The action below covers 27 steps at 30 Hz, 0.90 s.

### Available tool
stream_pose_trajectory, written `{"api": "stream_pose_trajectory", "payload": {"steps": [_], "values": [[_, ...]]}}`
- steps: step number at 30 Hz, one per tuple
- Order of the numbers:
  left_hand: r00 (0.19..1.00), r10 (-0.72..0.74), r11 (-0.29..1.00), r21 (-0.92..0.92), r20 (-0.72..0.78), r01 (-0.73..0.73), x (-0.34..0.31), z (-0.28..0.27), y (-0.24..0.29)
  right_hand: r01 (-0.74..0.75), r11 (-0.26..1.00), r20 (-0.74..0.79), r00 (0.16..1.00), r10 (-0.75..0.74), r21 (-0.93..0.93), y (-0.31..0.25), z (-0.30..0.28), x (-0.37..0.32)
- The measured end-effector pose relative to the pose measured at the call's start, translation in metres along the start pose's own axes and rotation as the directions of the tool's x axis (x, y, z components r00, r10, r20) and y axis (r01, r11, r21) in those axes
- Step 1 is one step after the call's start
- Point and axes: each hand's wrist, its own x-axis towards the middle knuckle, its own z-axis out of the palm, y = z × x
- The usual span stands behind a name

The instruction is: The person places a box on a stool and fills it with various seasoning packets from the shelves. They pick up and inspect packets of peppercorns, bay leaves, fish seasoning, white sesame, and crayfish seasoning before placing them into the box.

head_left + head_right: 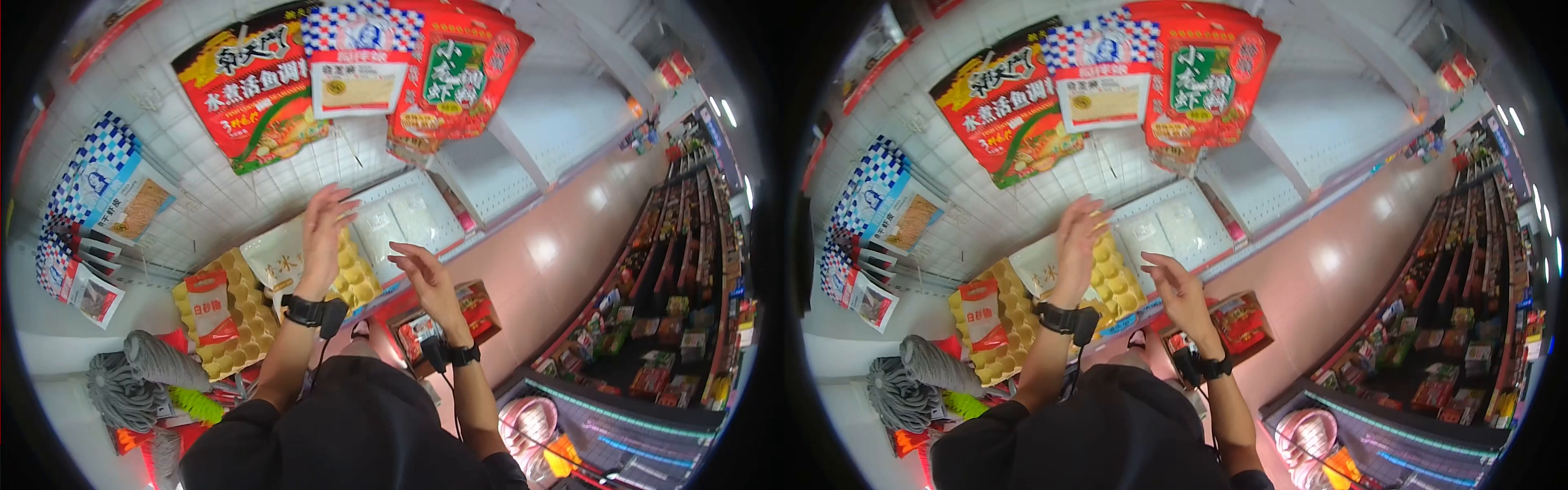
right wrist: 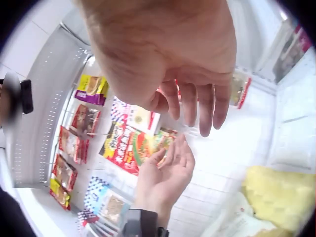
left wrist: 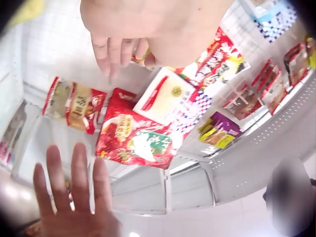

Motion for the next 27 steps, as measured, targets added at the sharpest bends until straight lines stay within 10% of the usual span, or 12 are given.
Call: {"api": "stream_pose_trajectory", "payload": {"steps": [5, 7, 8, 14, 27], "values": [[0.864, 0.466, 0.858, 0.336, -0.193, -0.388, 0.018, -0.029, 0.069, 0.198, 0.98, 0.054, 0.979, -0.198, 0.005, -0.051, 0.038, 0.032], [0.633, 0.773, 0.429, 0.767, -0.039, -0.477, 0.027, -0.037, 0.09, 0.256, 0.967, 0.095, 0.963, -0.253, -0.015, -0.062, 0.052, 0.045], [0.615, 0.787, 0.42, 0.769, -0.045, -0.482, 0.034, -0.045, 0.093, 0.272, 0.962, 0.112, 0.957, -0.268, -0.018, -0.064, 0.058, 0.051], [0.682, 0.7, 0.581, 0.725, -0.213, -0.37, 0.057, -0.071, 0.099, 0.238, 0.971, 0.194, 0.953, -0.234, 0.003, -0.057, 0.087, 0.069], [0.93, 0.368, 0.812, 0.496, -0.022, -0.309, 0.077, -0.071, 0.096, 0.103, 0.978, 0.266, 0.963, -0.052, -0.181, -0.027, 0.074, 0.03]]}}
